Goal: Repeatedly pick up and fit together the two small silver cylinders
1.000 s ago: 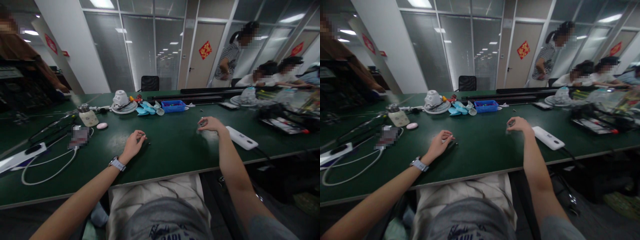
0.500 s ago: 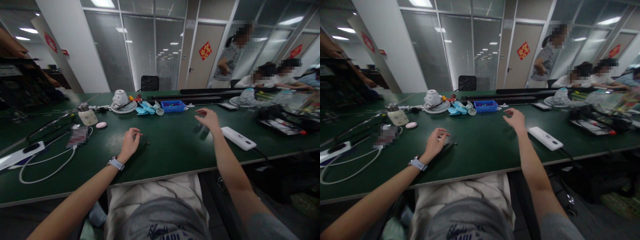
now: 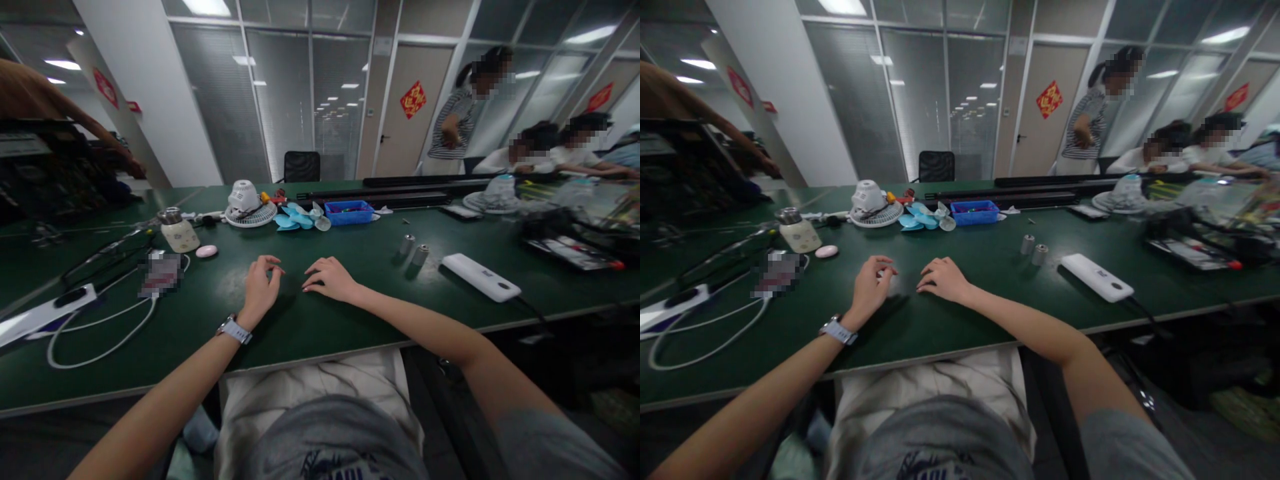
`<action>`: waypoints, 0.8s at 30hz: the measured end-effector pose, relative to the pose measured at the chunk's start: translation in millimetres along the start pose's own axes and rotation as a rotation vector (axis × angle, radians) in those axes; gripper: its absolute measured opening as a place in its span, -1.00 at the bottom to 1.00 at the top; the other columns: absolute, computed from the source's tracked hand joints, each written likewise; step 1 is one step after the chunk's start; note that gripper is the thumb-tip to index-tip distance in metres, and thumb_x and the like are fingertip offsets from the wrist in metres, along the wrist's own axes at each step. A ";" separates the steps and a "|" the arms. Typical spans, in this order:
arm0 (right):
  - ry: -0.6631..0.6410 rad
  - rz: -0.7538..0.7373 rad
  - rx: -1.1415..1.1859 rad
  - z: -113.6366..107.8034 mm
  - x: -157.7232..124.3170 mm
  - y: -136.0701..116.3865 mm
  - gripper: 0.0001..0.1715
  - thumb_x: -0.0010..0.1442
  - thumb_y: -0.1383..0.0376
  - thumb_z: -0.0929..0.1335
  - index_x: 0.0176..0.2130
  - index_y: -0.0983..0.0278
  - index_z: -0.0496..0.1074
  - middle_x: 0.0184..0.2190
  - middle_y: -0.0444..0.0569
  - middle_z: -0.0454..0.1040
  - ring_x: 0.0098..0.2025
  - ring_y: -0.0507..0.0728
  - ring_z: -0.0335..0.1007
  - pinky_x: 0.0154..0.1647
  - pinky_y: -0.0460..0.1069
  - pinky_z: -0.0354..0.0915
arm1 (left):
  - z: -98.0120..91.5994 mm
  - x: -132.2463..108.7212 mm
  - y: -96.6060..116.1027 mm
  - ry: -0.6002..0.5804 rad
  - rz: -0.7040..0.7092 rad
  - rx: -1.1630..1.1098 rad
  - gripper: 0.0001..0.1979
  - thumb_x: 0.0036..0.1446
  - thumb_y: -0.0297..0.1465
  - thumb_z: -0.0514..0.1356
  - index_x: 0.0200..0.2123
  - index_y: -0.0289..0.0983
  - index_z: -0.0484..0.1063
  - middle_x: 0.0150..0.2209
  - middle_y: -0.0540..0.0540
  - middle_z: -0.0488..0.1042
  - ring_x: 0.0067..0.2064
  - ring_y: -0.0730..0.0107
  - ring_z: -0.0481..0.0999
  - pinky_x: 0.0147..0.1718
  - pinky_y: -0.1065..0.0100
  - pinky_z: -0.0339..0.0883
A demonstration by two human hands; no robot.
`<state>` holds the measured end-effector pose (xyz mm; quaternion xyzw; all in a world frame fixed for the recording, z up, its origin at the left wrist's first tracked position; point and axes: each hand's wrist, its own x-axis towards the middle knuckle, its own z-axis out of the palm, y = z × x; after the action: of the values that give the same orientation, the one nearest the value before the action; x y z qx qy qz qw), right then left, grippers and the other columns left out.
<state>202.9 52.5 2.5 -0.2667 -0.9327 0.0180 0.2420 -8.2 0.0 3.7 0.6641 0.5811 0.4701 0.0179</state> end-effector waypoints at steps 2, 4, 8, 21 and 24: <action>0.087 0.041 -0.038 -23.3 -5.9 17.5 -0.80 0.20 0.10 0.42 -0.26 0.12 0.63 -0.11 -0.02 0.56 -0.01 0.19 0.34 -0.01 0.12 0.11 | -0.6 0.2 0.5 0.002 0.011 0.001 -0.87 0.16 -0.42 0.05 -0.29 -0.20 0.39 -0.20 -0.13 0.51 -0.16 0.18 0.42 -0.21 0.20 0.29; 0.212 0.170 -0.086 -57.3 -18.4 44.1 -0.76 0.18 0.06 0.42 -0.29 0.11 0.63 -0.15 -0.02 0.57 -0.03 0.23 0.36 0.01 0.15 0.12 | -1.3 0.2 0.8 0.006 0.014 -0.006 -0.87 0.16 -0.42 0.05 -0.30 -0.20 0.39 -0.19 -0.13 0.51 -0.15 0.17 0.42 -0.21 0.19 0.29; 0.389 0.656 -0.273 -130.2 -68.2 106.8 -0.61 0.13 -0.05 0.41 -0.28 0.16 0.65 -0.21 0.04 0.59 -0.08 0.29 0.42 -0.02 0.12 0.22 | -0.7 0.1 0.7 0.008 0.006 -0.025 -0.89 0.16 -0.43 0.06 -0.30 -0.20 0.38 -0.21 -0.14 0.50 -0.16 0.17 0.43 -0.22 0.19 0.30; 0.109 1.139 -0.255 -168.3 -142.2 157.6 -0.58 0.01 -0.03 0.46 -0.24 0.18 0.66 -0.24 0.02 0.62 -0.21 0.23 0.52 -0.29 -0.01 0.34 | 1.1 -2.1 0.1 -0.037 -0.072 -0.049 -0.82 0.15 -0.40 0.08 -0.15 -0.22 0.28 -0.29 -0.10 0.55 -0.22 0.21 0.50 -0.21 0.20 0.32; 0.103 1.155 -0.243 -170.4 -143.1 155.3 -0.56 0.03 -0.04 0.45 -0.21 0.18 0.66 -0.20 0.05 0.61 -0.18 0.25 0.51 -0.25 0.01 0.35 | 1.3 -2.4 1.2 -0.033 -0.073 -0.063 -0.78 0.15 -0.39 0.09 -0.10 -0.23 0.25 -0.34 -0.07 0.55 -0.26 0.23 0.51 -0.22 0.21 0.31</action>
<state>463.4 96.9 64.3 -0.7574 -0.6191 0.0268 0.2055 -6.2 -1.6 2.2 0.6492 0.5897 0.4760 0.0657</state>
